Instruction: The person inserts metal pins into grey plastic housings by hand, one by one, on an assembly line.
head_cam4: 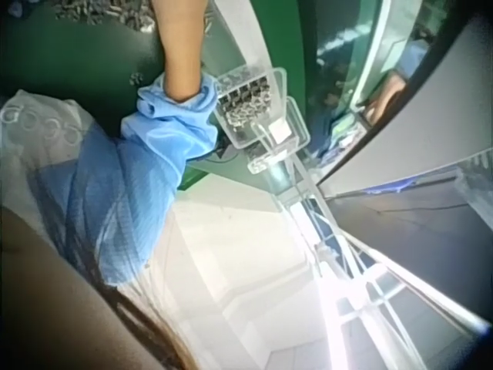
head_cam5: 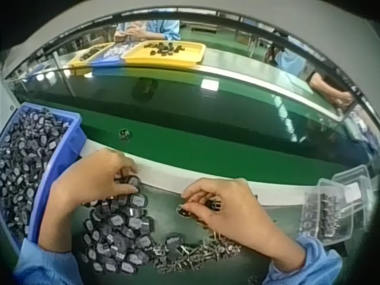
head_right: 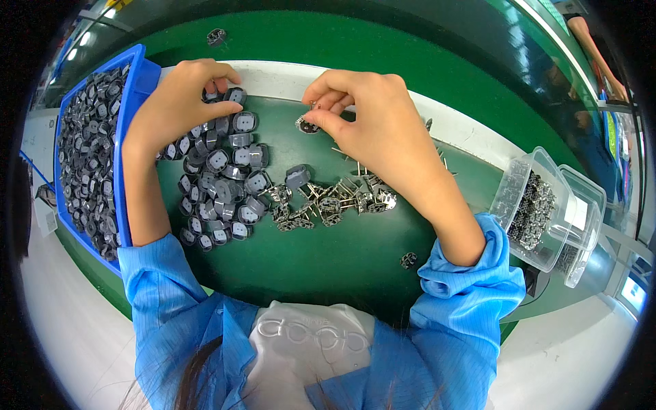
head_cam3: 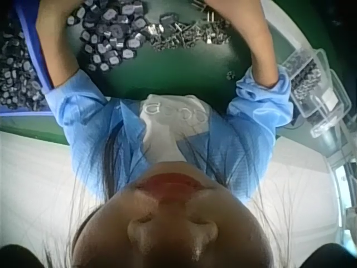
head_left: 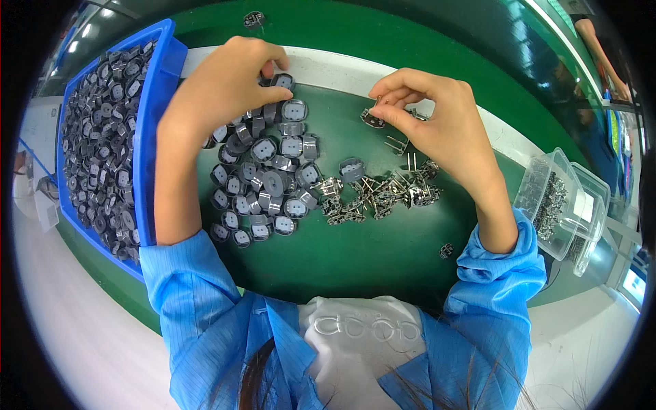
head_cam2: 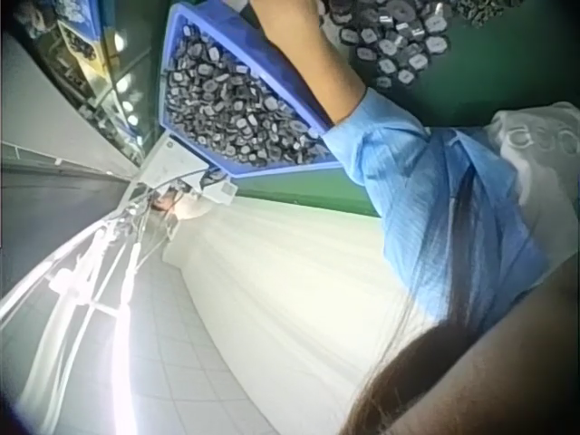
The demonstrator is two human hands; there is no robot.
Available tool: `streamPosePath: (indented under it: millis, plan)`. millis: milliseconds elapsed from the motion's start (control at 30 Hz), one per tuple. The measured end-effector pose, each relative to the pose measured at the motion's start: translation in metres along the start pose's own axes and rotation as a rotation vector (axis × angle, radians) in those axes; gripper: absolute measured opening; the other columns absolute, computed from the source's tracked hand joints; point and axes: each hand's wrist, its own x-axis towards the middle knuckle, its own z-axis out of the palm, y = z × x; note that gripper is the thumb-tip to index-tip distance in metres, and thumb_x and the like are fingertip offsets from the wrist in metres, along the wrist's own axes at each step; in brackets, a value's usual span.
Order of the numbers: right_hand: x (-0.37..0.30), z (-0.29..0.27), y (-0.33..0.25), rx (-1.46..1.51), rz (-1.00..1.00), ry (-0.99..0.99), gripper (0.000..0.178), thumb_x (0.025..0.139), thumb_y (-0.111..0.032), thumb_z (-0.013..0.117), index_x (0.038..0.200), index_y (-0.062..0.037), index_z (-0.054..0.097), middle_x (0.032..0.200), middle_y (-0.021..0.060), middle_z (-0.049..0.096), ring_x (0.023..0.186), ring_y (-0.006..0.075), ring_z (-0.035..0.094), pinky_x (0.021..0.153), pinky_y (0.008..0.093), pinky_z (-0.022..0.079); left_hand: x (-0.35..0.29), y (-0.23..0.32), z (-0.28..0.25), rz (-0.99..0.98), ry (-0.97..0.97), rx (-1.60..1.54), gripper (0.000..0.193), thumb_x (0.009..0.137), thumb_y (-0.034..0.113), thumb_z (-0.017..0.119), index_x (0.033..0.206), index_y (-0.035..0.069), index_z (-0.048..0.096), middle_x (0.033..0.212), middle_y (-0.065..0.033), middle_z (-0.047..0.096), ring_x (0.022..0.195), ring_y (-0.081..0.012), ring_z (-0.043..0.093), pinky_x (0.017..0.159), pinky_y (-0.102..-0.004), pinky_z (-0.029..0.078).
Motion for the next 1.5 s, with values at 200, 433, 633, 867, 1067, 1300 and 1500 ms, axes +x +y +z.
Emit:
streamPosePath:
  millis: [200, 433, 633, 867, 1067, 1300, 1500]
  plan:
    - [0.002, 0.004, -0.001, -0.02, -0.101, 0.05, 0.014, 0.078, -0.001, 0.073, 0.092, -0.001, 0.07, 0.081, 0.0112, 0.071, 0.074, 0.0219, 0.07, 0.072, 0.0313, 0.057, 0.007, 0.02, 0.027, 0.295, 0.148, -0.245, 0.029, 0.07, 0.003, 0.073, 0.099, 0.0, 0.068, 0.092, -0.0138, 0.068, 0.083, -0.0282, 0.063, 0.077, -0.0351, 0.051]
    - [0.001, 0.012, 0.01, 0.017, -0.089, 0.065, 0.014, 0.077, -0.001, 0.075, 0.09, -0.0016, 0.071, 0.083, 0.0086, 0.072, 0.073, 0.0204, 0.07, 0.07, 0.0287, 0.058, 0.013, 0.032, 0.06, 0.21, 0.115, -0.602, 0.031, 0.072, 0.001, 0.071, 0.102, -0.002, 0.063, 0.098, -0.0117, 0.066, 0.085, -0.0266, 0.063, 0.074, -0.0334, 0.053]
    - [0.002, 0.014, 0.012, -0.015, -0.163, 0.179, 0.015, 0.075, -0.001, 0.077, 0.088, -0.002, 0.071, 0.083, 0.0065, 0.072, 0.072, 0.0195, 0.07, 0.069, 0.0281, 0.058, 0.008, 0.041, 0.052, 0.193, 0.087, -0.725, 0.029, 0.074, -0.001, 0.073, 0.099, -0.003, 0.06, 0.093, -0.0073, 0.066, 0.082, -0.0155, 0.066, 0.077, -0.0271, 0.054]
    - [-0.003, 0.013, -0.001, -0.049, -0.188, 0.232, 0.013, 0.077, 0.002, 0.077, 0.088, 0.003, 0.07, 0.085, 0.0068, 0.071, 0.079, 0.0141, 0.069, 0.075, 0.0251, 0.056, 0.001, 0.051, 0.039, 0.012, -0.067, -1.014, 0.025, 0.077, -0.001, 0.075, 0.097, -0.001, 0.061, 0.09, -0.0057, 0.068, 0.083, -0.0099, 0.067, 0.081, -0.0257, 0.055]
    - [-0.004, 0.009, -0.003, -0.074, -0.217, 0.257, 0.013, 0.077, 0.004, 0.076, 0.088, 0.0033, 0.07, 0.084, 0.0065, 0.07, 0.079, 0.0132, 0.069, 0.074, 0.0254, 0.057, 0.002, 0.053, 0.04, 0.009, -0.066, -1.112, 0.028, 0.078, -0.002, 0.075, 0.103, -0.004, 0.062, 0.094, -0.011, 0.07, 0.089, -0.014, 0.069, 0.08, -0.0247, 0.056]
    - [-0.006, 0.014, -0.002, -0.25, -0.307, 0.357, 0.013, 0.075, 0.006, 0.076, 0.086, 0.0024, 0.07, 0.086, 0.0079, 0.07, 0.079, 0.0147, 0.069, 0.073, 0.0257, 0.057, -0.002, 0.059, 0.041, 0.033, 0.013, -1.214, 0.03, 0.081, -0.006, 0.07, 0.11, -0.006, 0.062, 0.105, -0.014, 0.069, 0.097, -0.0165, 0.068, 0.088, -0.0274, 0.055]
    - [-0.006, 0.02, -0.006, -0.159, -0.245, 0.275, 0.028, 0.081, 0.006, 0.071, 0.109, 0.0016, 0.064, 0.101, 0.0082, 0.068, 0.096, 0.0186, 0.067, 0.086, 0.0292, 0.054, -0.001, 0.052, 0.041, 0.022, 0.02, -1.295, 0.031, 0.083, -0.007, 0.066, 0.114, -0.006, 0.062, 0.113, -0.0147, 0.067, 0.103, -0.0184, 0.066, 0.091, -0.0286, 0.053]
